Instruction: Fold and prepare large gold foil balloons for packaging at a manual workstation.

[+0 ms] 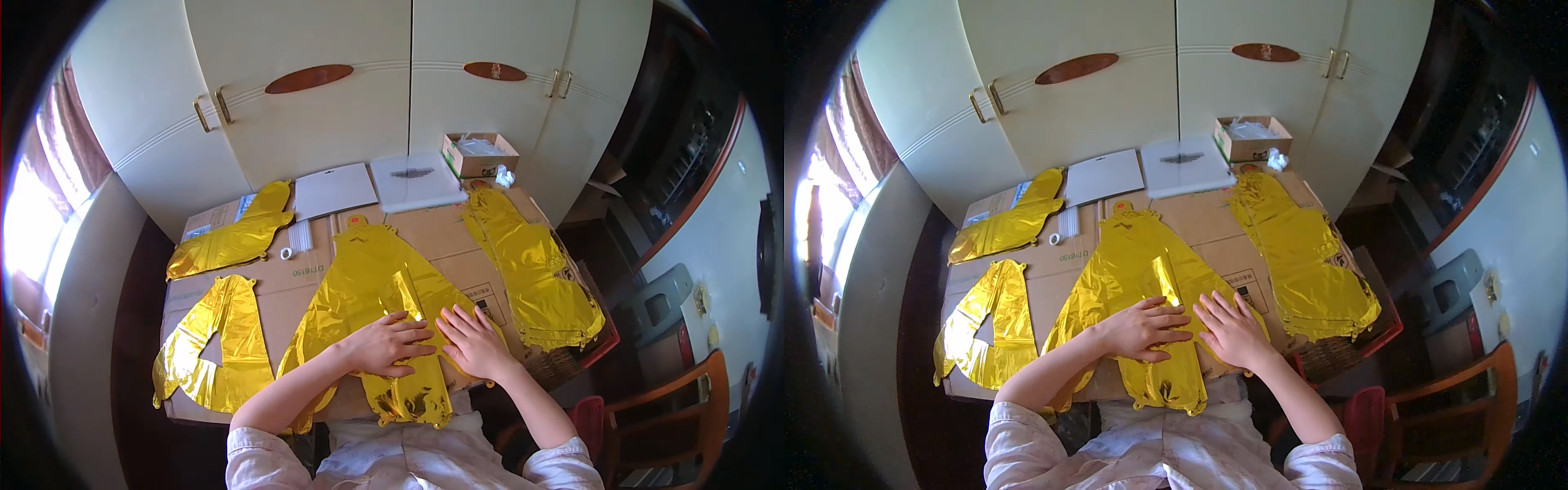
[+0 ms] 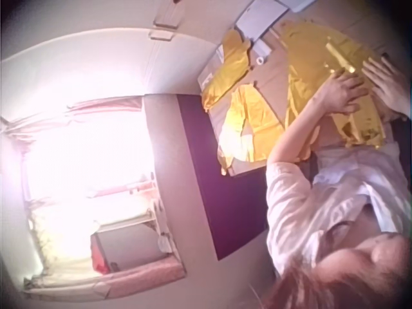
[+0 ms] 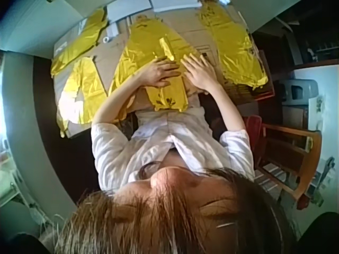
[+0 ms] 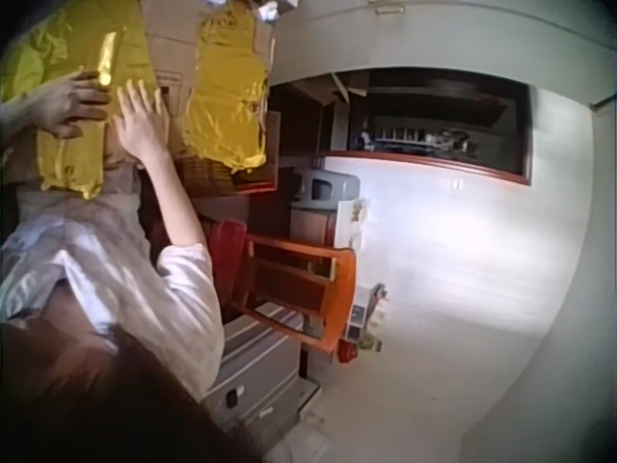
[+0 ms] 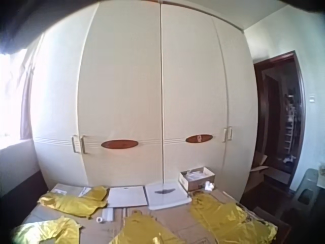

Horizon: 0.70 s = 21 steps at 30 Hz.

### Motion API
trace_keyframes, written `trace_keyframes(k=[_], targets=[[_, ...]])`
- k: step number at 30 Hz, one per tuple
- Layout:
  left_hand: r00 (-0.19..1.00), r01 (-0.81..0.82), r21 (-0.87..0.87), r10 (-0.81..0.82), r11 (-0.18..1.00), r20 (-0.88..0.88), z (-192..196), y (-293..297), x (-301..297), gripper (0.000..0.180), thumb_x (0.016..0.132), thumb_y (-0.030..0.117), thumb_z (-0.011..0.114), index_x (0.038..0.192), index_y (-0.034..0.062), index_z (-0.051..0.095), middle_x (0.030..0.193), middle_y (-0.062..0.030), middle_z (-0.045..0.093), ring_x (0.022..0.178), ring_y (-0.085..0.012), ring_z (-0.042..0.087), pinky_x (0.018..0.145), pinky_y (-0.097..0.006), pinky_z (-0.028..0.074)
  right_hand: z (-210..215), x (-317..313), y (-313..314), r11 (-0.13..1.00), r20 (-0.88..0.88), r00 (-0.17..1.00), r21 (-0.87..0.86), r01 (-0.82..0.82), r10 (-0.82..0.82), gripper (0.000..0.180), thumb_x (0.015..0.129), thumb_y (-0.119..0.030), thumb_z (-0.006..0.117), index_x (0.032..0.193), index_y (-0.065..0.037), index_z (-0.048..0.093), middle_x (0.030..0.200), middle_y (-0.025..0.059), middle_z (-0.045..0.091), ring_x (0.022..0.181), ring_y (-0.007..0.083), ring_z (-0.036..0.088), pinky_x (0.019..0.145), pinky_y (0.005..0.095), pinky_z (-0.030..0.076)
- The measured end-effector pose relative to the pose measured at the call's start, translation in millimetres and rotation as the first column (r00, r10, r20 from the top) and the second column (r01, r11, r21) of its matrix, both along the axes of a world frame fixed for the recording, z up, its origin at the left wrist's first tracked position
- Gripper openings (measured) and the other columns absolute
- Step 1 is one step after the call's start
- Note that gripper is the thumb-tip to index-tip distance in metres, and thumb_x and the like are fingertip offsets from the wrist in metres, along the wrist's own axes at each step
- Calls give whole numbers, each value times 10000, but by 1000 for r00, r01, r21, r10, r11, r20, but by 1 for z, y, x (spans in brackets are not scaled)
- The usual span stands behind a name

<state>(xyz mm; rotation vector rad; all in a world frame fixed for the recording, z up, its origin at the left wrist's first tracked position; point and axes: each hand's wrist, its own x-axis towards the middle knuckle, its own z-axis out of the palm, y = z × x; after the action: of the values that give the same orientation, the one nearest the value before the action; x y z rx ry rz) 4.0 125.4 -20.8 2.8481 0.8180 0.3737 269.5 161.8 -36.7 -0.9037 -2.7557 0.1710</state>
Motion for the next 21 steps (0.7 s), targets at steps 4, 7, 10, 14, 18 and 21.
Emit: trace_keyframes(k=[4,7,10,14,18,21], targets=[[1000,7,-9,-7,1000,21,0,0,1,518,869,355,622,1353,184,551,1412,-96,487,1325,-263,442,1099,-512,332,1,-1,0,1000,-10,1000,4,5,-5,517,965,-360,520,1415,-112,459,1487,101,424,1401,289,352,1154,535,217],[999,8,-11,-8,1000,38,-1,-1,1,511,864,345,623,1343,178,559,1404,-96,495,1321,-262,446,1095,-513,338,0,-1,0,1000,-16,1000,0,5,-5,518,962,-360,527,1411,-110,464,1485,103,427,1399,290,356,1152,541,218],[999,11,-3,-10,1000,53,-2,0,0,502,863,339,623,1332,170,565,1397,-96,502,1318,-262,450,1090,-510,343,0,-1,1,1000,-5,1000,-8,2,-2,541,946,-343,549,1421,-104,448,1500,106,405,1404,299,345,1153,542,214],[997,14,24,-16,1000,72,0,1,-2,482,865,330,623,1313,159,575,1396,-94,505,1320,-263,450,1079,-503,353,0,0,2,1000,6,1000,-14,2,-2,555,940,-340,555,1427,-100,439,1508,111,393,1408,308,336,1154,542,210],[996,13,38,-16,999,88,1,-1,-5,472,866,337,632,1301,161,582,1393,-86,512,1323,-267,451,1069,-497,363,3,0,2,1000,-15,1000,7,8,-8,538,945,-349,550,1410,-93,460,1486,119,419,1397,318,350,1145,546,225],[995,0,68,-6,998,97,6,-2,-5,465,865,354,642,1285,160,589,1388,-82,517,1320,-270,457,1065,-497,367,9,2,2,997,-57,998,71,37,-33,503,938,-351,566,1359,-80,513,1436,129,473,1355,324,403,1107,540,297]])
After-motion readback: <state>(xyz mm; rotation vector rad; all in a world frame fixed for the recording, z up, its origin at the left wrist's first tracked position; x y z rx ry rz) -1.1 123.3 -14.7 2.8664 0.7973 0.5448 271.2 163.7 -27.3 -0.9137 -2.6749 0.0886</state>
